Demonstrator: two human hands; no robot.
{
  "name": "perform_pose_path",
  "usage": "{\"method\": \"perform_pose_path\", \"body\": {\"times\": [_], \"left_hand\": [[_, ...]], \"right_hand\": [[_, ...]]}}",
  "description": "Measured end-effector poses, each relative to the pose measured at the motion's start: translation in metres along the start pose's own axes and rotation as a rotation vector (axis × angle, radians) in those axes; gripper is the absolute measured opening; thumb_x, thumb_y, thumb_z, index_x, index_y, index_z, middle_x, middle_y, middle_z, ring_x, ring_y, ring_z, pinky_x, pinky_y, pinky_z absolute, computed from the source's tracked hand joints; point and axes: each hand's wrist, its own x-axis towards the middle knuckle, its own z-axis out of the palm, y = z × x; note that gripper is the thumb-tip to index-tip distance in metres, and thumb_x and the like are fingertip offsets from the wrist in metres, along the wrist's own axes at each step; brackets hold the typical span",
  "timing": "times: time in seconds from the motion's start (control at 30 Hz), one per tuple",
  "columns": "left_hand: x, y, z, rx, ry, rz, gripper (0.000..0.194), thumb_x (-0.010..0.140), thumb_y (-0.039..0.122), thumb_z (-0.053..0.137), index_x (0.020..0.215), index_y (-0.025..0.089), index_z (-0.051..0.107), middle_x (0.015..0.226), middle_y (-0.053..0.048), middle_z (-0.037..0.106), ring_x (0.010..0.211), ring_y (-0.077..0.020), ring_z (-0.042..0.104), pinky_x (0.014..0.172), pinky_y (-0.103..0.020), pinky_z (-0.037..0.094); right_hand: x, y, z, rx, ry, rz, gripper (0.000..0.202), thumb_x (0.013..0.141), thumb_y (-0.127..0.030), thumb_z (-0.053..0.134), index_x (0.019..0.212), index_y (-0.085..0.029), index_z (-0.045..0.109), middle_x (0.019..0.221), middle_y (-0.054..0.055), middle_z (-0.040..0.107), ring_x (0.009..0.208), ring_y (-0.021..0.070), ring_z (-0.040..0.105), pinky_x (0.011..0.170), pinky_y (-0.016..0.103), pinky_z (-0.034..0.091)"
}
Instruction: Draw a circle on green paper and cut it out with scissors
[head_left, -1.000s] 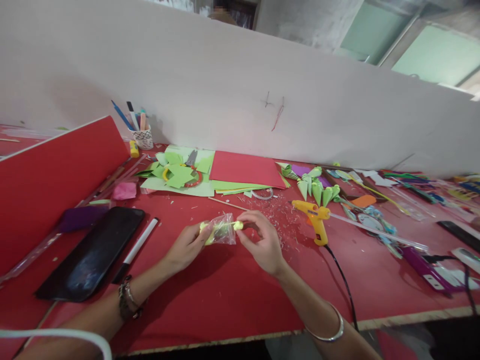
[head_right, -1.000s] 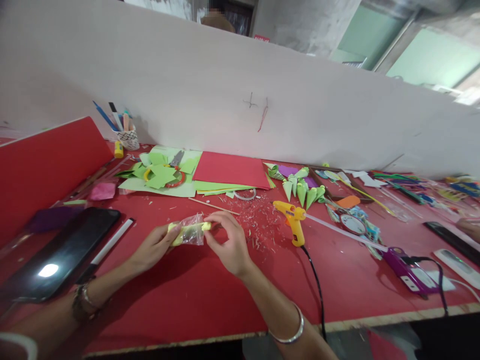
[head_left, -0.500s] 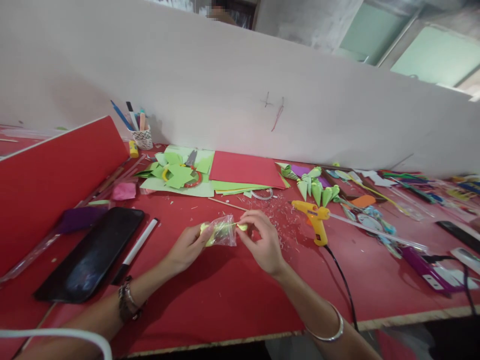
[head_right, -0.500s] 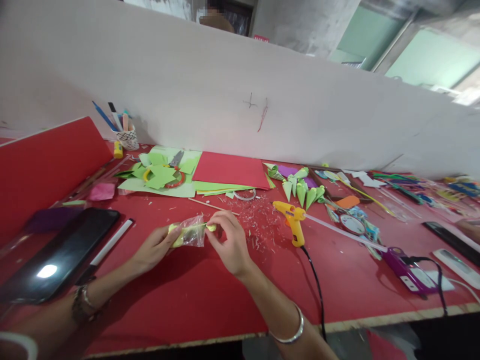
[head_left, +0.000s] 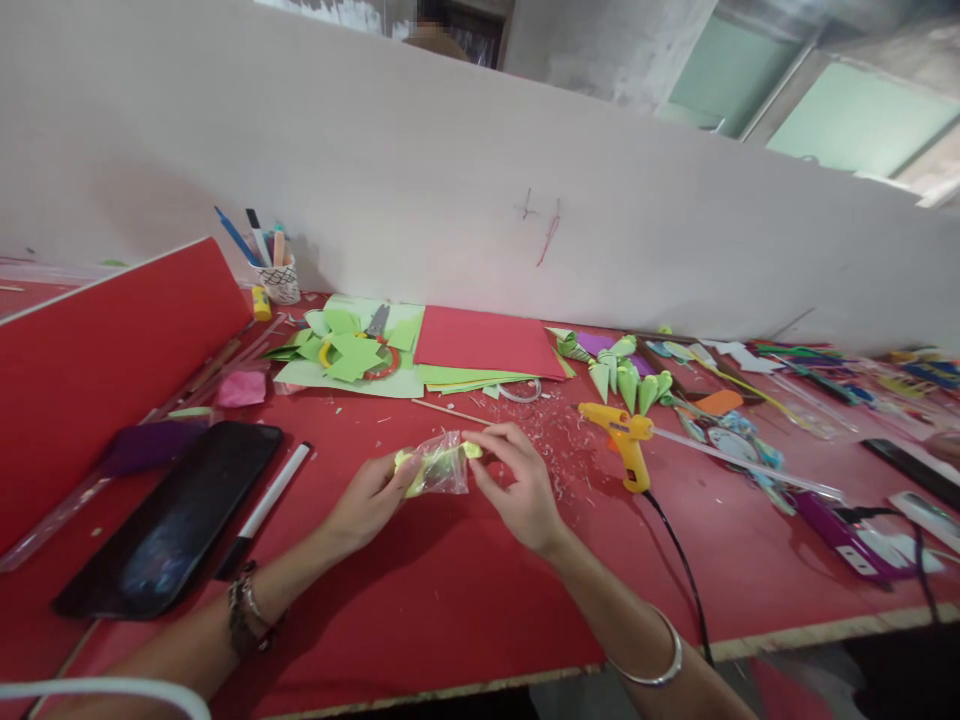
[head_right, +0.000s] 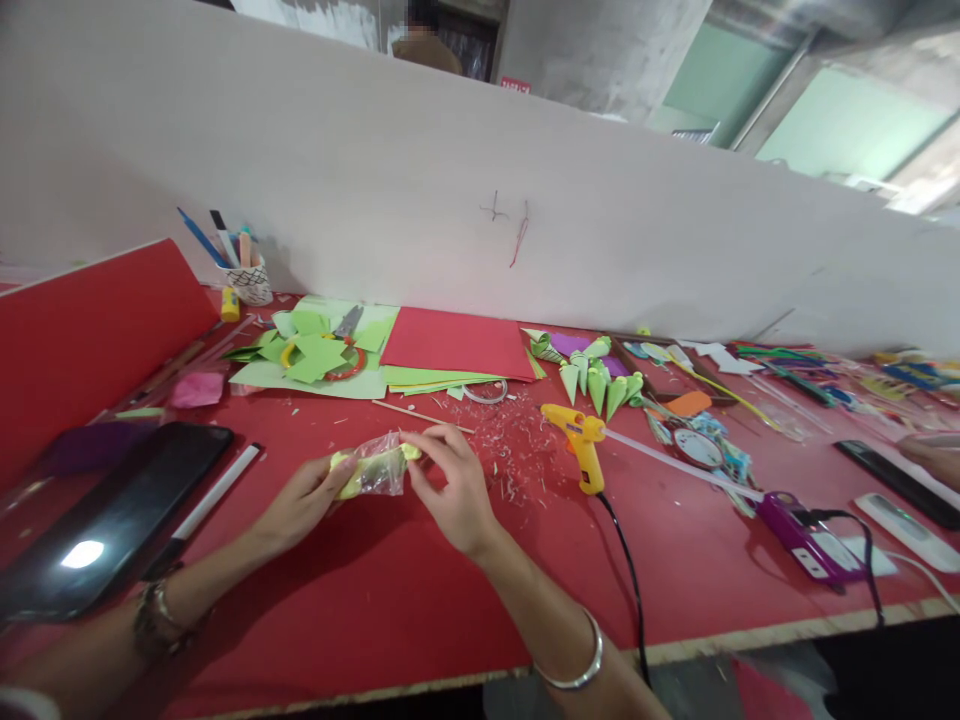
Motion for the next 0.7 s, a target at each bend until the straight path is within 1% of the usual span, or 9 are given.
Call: {"method": "perform_pose_path", "body": {"times": [0.1, 0.23, 0.3, 0.37, 0.4, 0.5, 0.57, 0.63, 0.7], "left_hand": [[0.000, -0.001, 0.000, 0.007, -0.005, 0.004, 0.039, 0.083, 0.042, 0.036, 0.052, 0.018, 0.039, 0.046, 0.005, 0.036, 0.045, -0.0095, 0.034, 0.043, -0.021, 0.027], [0.001, -0.004, 0.000, 0.021, -0.016, 0.036, 0.039, 0.083, 0.041, 0.035, 0.052, 0.018, 0.037, 0.048, 0.005, 0.036, 0.046, -0.0091, 0.033, 0.044, -0.021, 0.026], [0.001, -0.006, 0.000, 0.021, -0.021, 0.035, 0.039, 0.083, 0.042, 0.035, 0.051, 0.018, 0.036, 0.048, 0.005, 0.035, 0.046, -0.0090, 0.033, 0.043, -0.021, 0.026], [0.001, -0.006, 0.000, 0.012, -0.035, 0.027, 0.039, 0.082, 0.044, 0.035, 0.053, 0.018, 0.037, 0.048, 0.005, 0.036, 0.047, -0.0093, 0.033, 0.044, -0.021, 0.027], [0.001, -0.006, 0.000, 0.005, -0.040, 0.021, 0.039, 0.082, 0.045, 0.035, 0.053, 0.018, 0.037, 0.049, 0.005, 0.037, 0.047, -0.0094, 0.034, 0.044, -0.021, 0.027], [0.001, -0.006, -0.001, -0.006, -0.018, -0.015, 0.041, 0.081, 0.048, 0.034, 0.053, 0.018, 0.037, 0.048, 0.005, 0.037, 0.046, -0.0093, 0.034, 0.044, -0.021, 0.027], [0.002, -0.006, -0.004, -0.003, 0.006, -0.042, 0.043, 0.081, 0.050, 0.033, 0.051, 0.019, 0.037, 0.046, 0.005, 0.036, 0.044, -0.0093, 0.033, 0.042, -0.021, 0.026], [0.004, -0.006, -0.007, 0.010, 0.030, -0.053, 0.044, 0.080, 0.052, 0.031, 0.051, 0.019, 0.036, 0.045, 0.005, 0.036, 0.043, -0.0096, 0.034, 0.042, -0.021, 0.026], [0.006, -0.005, -0.013, 0.053, 0.069, -0.055, 0.044, 0.080, 0.052, 0.029, 0.051, 0.020, 0.034, 0.045, 0.005, 0.036, 0.044, -0.0098, 0.034, 0.042, -0.021, 0.027]], "right_hand": [[0.001, -0.001, -0.001, -0.035, 0.014, -0.022, 0.020, 0.081, -0.017, 0.051, 0.097, -0.022, 0.061, 0.089, 0.003, 0.053, 0.077, 0.0126, 0.055, 0.070, 0.026, 0.048], [0.000, -0.001, -0.001, 0.020, 0.041, 0.013, 0.010, 0.079, -0.018, 0.054, 0.088, -0.020, 0.057, 0.084, 0.002, 0.055, 0.070, 0.0118, 0.054, 0.064, 0.025, 0.048], [-0.001, 0.000, 0.000, 0.037, 0.057, 0.035, 0.008, 0.077, -0.018, 0.057, 0.084, -0.020, 0.053, 0.080, 0.001, 0.055, 0.068, 0.0116, 0.054, 0.063, 0.024, 0.048], [-0.002, 0.000, 0.001, 0.055, 0.067, 0.053, 0.012, 0.076, -0.019, 0.058, 0.085, -0.020, 0.052, 0.077, 0.000, 0.056, 0.067, 0.0118, 0.055, 0.062, 0.024, 0.048], [-0.002, 0.000, 0.001, 0.061, 0.066, 0.057, 0.014, 0.076, -0.019, 0.057, 0.089, -0.020, 0.052, 0.078, 0.001, 0.056, 0.068, 0.0121, 0.055, 0.063, 0.025, 0.048], [-0.001, 0.000, 0.000, 0.066, 0.038, 0.063, 0.021, 0.082, -0.019, 0.049, 0.101, -0.022, 0.055, 0.090, 0.004, 0.057, 0.078, 0.0136, 0.057, 0.070, 0.027, 0.049], [-0.001, 0.001, 0.000, 0.098, 0.028, 0.088, 0.023, 0.084, -0.019, 0.045, 0.103, -0.024, 0.057, 0.096, 0.005, 0.055, 0.083, 0.0141, 0.057, 0.072, 0.027, 0.049], [0.000, 0.004, 0.001, 0.167, 0.050, 0.123, 0.023, 0.082, -0.021, 0.049, 0.103, -0.024, 0.058, 0.095, 0.004, 0.054, 0.082, 0.0140, 0.056, 0.071, 0.027, 0.050], [0.000, 0.006, 0.002, 0.214, 0.086, 0.160, 0.022, 0.078, -0.023, 0.055, 0.099, -0.023, 0.058, 0.092, 0.004, 0.055, 0.080, 0.0140, 0.057, 0.070, 0.026, 0.050]]}}
